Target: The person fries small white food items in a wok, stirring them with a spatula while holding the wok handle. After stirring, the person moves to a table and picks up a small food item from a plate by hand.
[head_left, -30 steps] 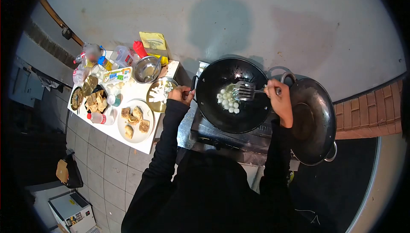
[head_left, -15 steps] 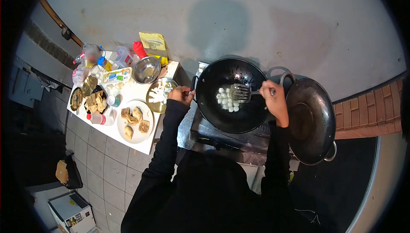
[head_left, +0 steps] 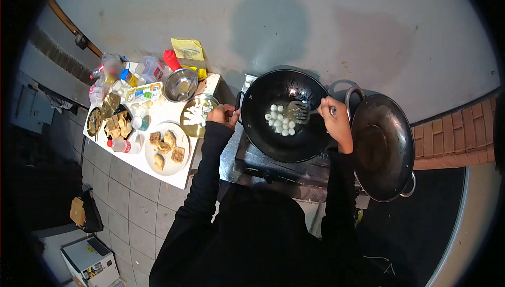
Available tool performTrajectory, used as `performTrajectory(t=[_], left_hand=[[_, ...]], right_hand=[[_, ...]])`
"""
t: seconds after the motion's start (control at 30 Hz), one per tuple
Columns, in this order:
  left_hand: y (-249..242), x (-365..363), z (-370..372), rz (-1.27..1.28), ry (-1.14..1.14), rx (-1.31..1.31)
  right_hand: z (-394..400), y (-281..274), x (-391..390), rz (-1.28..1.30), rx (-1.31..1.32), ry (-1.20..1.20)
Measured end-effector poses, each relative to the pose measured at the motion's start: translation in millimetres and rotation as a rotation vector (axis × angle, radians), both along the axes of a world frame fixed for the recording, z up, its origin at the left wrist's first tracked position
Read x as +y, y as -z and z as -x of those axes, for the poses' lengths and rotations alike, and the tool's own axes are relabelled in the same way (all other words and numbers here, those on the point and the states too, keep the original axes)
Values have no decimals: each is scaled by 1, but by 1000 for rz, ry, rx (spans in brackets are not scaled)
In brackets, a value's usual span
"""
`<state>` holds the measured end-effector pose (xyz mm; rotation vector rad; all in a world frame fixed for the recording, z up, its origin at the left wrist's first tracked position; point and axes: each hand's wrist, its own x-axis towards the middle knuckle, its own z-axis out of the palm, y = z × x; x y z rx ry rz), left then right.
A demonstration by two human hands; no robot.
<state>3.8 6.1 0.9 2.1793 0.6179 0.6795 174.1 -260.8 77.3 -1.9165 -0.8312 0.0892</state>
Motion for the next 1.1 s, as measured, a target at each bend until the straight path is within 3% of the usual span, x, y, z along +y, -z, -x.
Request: performTrajectory(t=[0.1, 0.17, 0.23, 0.37, 0.43, 0.5, 0.57, 0.63, 0.7, 0.9, 0.97, 1.03, 1.1], left_hand=[[0, 3, 1, 17, 4, 44], [-2, 1, 2, 27, 4, 31], [-2, 0, 0, 37, 14, 13], [2, 4, -3, 8, 8, 24], [2, 4, 0, 20, 5, 32], [0, 2, -1, 16, 23, -10], [1, 2, -2, -4, 21, -11], [-1, 3, -1, -21, 11, -8], [-4, 3, -1, 95, -8, 96], [-4, 2, -3, 25, -3, 49], [-3, 1, 1, -3, 7, 47], [-3, 0, 0, -7, -1, 3], [-2, -1, 0, -8, 7, 1]], right_hand=[[5, -18, -11, -159, 108, 49], [1, -14, -17, -65, 129, 67], [1, -1, -7, 50, -128, 95], [3, -4, -4, -107, 97, 41], [3, -8, -6, -113, 90, 70], [1, 0, -3, -8, -97, 96], [0, 2, -2, 49, -83, 65], [5, -3, -3, -151, 100, 65], [7, -16, -11, -131, 100, 88], [7, -5, -5, 9, -54, 54], [10, -14, -10, -125, 113, 129], [7, -8, -9, -155, 111, 118], [7, 4, -2, 10, -140, 99]])
